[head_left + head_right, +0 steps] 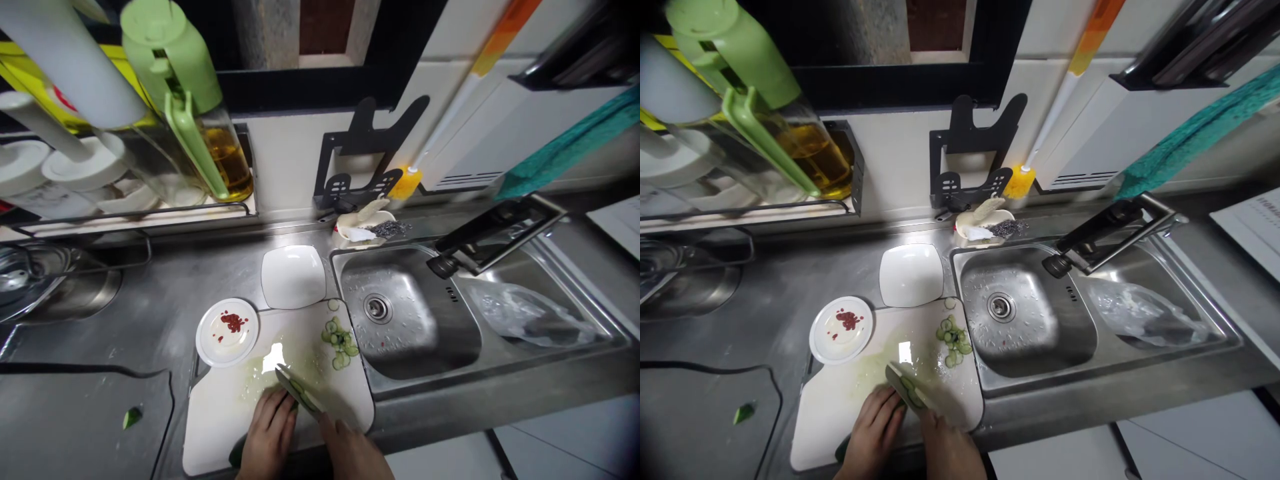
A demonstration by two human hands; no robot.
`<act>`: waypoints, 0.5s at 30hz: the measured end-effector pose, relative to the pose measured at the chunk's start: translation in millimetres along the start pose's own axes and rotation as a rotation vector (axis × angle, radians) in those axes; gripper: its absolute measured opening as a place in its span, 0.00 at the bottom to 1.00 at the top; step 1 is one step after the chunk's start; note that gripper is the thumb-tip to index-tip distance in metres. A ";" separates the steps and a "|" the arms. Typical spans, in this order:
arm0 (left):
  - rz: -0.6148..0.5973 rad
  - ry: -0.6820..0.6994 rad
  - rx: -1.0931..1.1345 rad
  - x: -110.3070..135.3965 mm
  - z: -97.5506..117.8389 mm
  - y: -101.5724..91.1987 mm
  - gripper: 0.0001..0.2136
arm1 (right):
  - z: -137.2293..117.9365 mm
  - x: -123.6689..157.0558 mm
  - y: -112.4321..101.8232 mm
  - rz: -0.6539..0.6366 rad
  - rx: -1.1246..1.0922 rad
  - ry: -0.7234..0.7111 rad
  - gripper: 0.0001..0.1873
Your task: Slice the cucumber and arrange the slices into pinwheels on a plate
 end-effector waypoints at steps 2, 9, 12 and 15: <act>-0.005 -0.004 -0.004 0.8 -0.7 0.5 0.12 | -1.1 -3.0 1.8 -0.007 -0.016 -0.002 0.28; -0.035 -0.029 0.002 0.4 -2.1 2.6 0.13 | -2.0 -14.1 12.3 -0.074 -0.035 0.039 0.30; -0.025 -0.034 0.010 -1.1 -2.3 1.7 0.13 | 1.1 -17.5 15.6 -0.079 -0.052 0.045 0.31; -0.012 -0.035 0.011 -2.0 -2.1 -0.2 0.13 | 6.4 -18.9 12.5 -0.068 -0.076 0.052 0.31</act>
Point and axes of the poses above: each hand's wrist, its own x-axis away from the middle knuckle, its own y-axis out of the palm, z = x × y, the point moved 7 cm from there along -x, towards the middle knuckle, and after that the axes turned 13 degrees about z, right-handed, at the moved point
